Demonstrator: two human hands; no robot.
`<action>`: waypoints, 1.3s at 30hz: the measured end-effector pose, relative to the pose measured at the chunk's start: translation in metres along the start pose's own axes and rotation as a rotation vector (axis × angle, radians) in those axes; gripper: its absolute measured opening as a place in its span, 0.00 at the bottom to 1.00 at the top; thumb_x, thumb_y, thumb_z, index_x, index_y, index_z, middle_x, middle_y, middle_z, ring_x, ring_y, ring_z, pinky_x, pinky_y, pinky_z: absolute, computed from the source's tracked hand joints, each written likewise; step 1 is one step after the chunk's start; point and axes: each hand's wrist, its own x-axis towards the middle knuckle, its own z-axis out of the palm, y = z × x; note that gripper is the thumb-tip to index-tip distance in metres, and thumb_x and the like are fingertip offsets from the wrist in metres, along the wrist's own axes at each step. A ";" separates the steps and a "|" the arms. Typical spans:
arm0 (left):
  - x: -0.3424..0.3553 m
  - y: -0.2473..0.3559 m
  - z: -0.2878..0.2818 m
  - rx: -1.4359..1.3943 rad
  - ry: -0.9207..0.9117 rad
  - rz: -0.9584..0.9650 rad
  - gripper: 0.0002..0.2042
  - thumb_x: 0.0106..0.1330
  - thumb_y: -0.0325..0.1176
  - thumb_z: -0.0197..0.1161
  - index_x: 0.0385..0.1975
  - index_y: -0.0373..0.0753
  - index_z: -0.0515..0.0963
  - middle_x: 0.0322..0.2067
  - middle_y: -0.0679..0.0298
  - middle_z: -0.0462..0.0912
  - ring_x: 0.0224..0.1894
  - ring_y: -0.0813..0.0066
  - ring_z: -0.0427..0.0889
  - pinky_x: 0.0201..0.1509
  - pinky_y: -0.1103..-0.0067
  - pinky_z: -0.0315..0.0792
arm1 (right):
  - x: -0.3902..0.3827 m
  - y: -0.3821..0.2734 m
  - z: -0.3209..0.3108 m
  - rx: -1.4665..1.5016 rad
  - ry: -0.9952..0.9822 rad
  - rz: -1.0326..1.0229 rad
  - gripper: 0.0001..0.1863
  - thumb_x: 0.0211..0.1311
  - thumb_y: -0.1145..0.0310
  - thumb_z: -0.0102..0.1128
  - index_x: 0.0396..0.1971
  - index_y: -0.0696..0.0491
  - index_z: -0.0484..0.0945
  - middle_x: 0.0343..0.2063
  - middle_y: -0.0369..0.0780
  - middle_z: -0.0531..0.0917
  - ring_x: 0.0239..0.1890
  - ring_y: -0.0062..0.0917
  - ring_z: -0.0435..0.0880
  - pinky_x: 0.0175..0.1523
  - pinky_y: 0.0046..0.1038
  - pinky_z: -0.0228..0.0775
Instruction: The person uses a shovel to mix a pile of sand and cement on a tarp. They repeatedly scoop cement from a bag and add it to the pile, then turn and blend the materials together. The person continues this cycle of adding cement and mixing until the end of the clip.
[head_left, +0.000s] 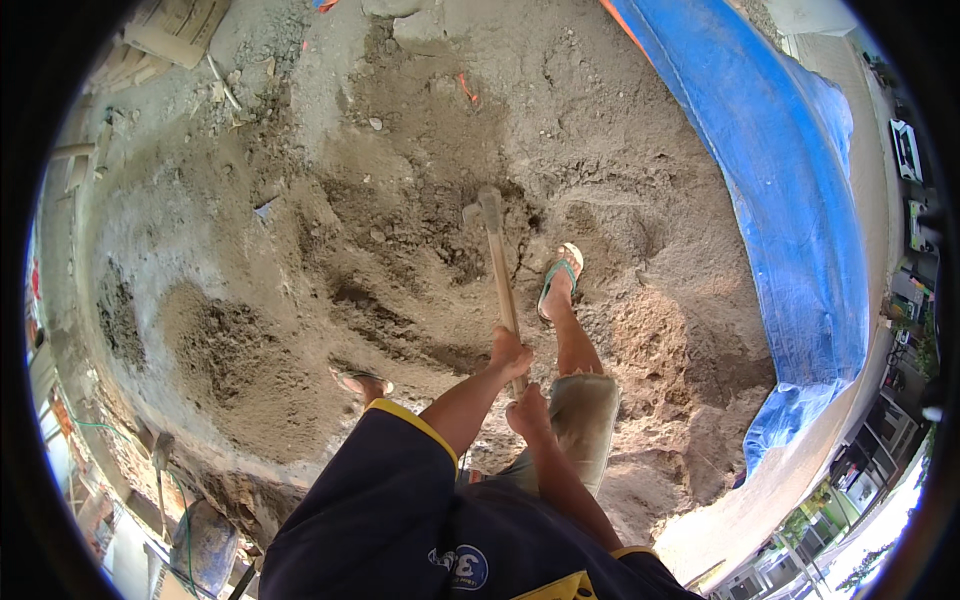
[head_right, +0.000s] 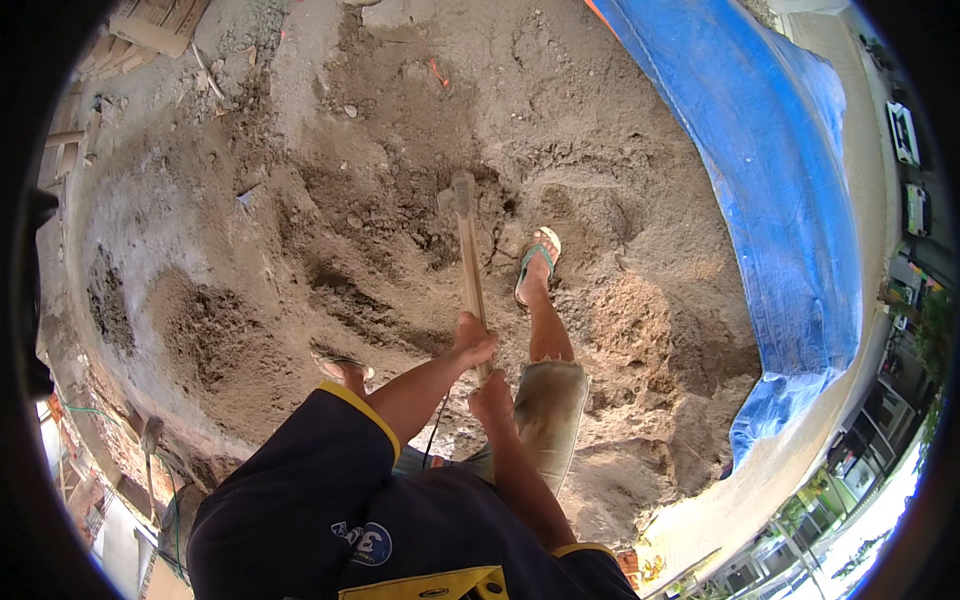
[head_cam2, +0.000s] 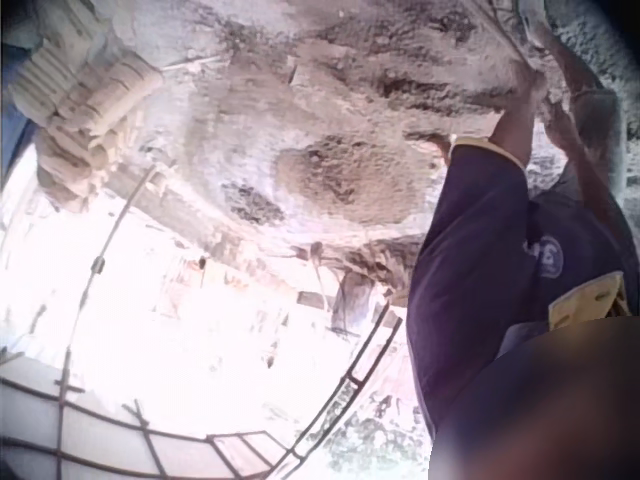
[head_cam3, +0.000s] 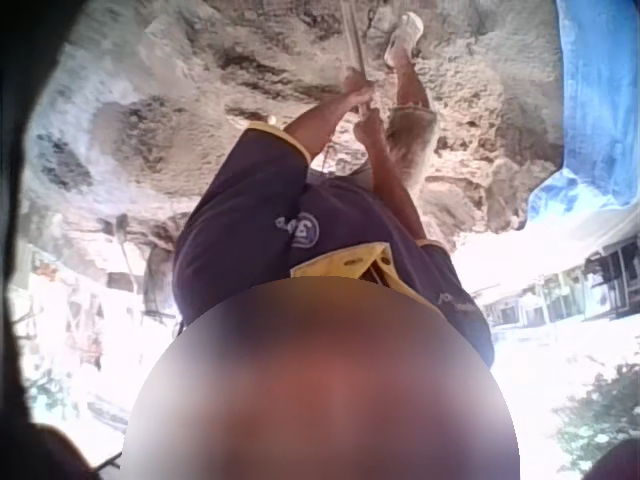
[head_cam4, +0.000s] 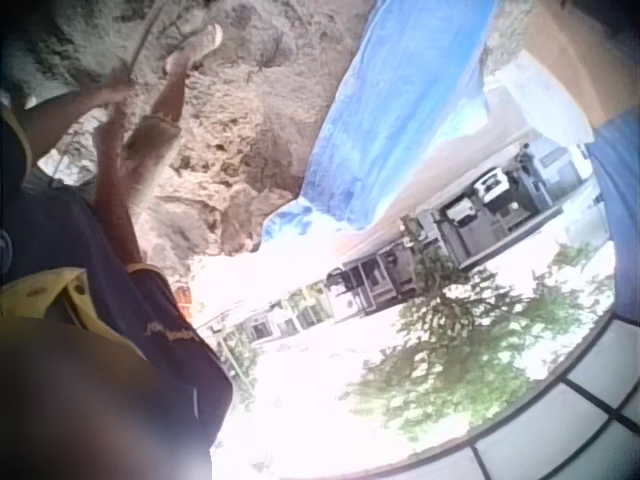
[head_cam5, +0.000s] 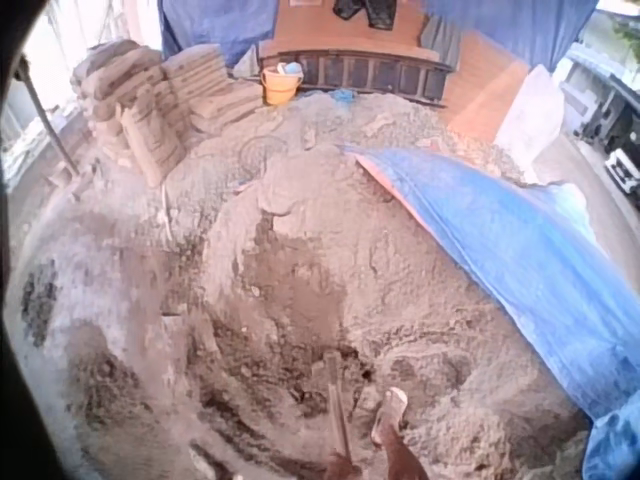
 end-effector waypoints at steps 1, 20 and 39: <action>-0.002 -0.001 -0.002 0.066 0.005 -0.008 0.25 0.58 0.32 0.62 0.47 0.25 0.57 0.41 0.40 0.77 0.45 0.51 0.81 0.46 0.65 0.76 | -0.003 -0.001 0.003 0.031 0.047 -0.018 0.22 0.51 0.68 0.56 0.44 0.66 0.65 0.39 0.63 0.78 0.46 0.55 0.78 0.51 0.47 0.71; -0.165 -0.201 -0.212 -1.896 -0.257 -0.123 0.07 0.62 0.31 0.58 0.35 0.35 0.71 0.25 0.60 0.73 0.24 0.67 0.77 0.30 0.69 0.78 | -0.211 -0.253 0.113 -0.942 -0.307 -0.355 0.10 0.50 0.68 0.56 0.23 0.61 0.75 0.14 0.41 0.77 0.13 0.28 0.75 0.18 0.32 0.64; -0.483 -0.694 -0.488 -2.367 1.210 0.345 0.06 0.57 0.27 0.57 0.22 0.34 0.70 0.18 0.58 0.72 0.19 0.65 0.73 0.25 0.69 0.74 | -0.390 -0.370 0.303 -1.254 -0.238 -1.398 0.26 0.52 0.71 0.58 0.53 0.53 0.63 0.45 0.52 0.76 0.47 0.49 0.77 0.49 0.45 0.69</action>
